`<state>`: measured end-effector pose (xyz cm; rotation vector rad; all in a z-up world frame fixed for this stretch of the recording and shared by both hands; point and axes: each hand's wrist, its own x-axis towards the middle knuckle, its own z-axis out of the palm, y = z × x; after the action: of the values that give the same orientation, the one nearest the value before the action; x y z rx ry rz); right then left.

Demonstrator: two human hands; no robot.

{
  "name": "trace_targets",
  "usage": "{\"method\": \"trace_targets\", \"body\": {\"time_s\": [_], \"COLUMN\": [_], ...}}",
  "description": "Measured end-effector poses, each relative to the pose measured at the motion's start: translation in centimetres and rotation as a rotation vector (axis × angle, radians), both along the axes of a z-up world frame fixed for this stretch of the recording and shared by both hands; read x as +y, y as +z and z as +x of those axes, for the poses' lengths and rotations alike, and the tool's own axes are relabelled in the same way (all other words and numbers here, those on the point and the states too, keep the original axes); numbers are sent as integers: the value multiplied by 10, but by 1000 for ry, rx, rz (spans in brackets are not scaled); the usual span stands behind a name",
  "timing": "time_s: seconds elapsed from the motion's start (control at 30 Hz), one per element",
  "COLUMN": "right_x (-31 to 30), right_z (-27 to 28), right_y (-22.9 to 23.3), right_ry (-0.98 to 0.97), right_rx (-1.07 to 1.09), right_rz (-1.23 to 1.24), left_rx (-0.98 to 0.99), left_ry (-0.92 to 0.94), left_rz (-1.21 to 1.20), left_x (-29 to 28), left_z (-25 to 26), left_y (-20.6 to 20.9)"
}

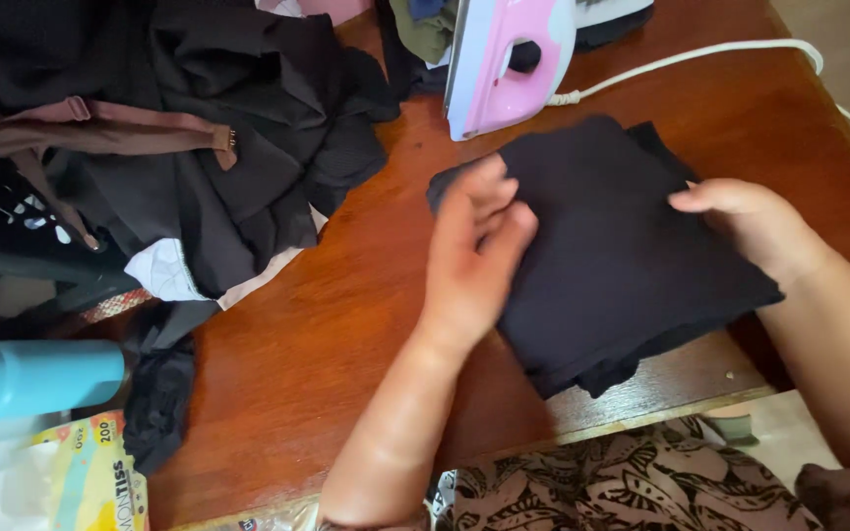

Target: The person irons a black garment on a wooden table using a pink and white iron. They smooth the fabric with one hand while moving the iron with the other, then fold the garment and iron the folded sections before placing it on a stack of other clothes.

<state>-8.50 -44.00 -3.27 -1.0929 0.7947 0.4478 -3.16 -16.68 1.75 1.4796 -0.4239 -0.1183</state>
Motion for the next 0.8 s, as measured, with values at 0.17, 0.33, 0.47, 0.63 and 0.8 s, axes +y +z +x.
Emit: {"method": "trace_targets", "body": {"time_s": [0.17,0.33,0.47,0.63,0.8], "right_x": [47,40,21,-10,14], "right_z": [7,1,-9,-10,5], "right_y": [88,113,67,-26,40], "right_ry": [178,178,279,536,810], "right_rx": [86,8,-126,-557,-332], "right_rz": [-275,-622,-908,-1293,-1213], "left_rx": [-153,-368,-418,-356,-229], "left_ry": [-197,-182,-170,-261,-373], "left_rz": [798,982,1087,1123,1157], "left_x": [-4,-24,-29,-15,10], "left_z": [-33,-49,-49,-40,-33], "left_y": [4,-24,-47,-33,-8]}}
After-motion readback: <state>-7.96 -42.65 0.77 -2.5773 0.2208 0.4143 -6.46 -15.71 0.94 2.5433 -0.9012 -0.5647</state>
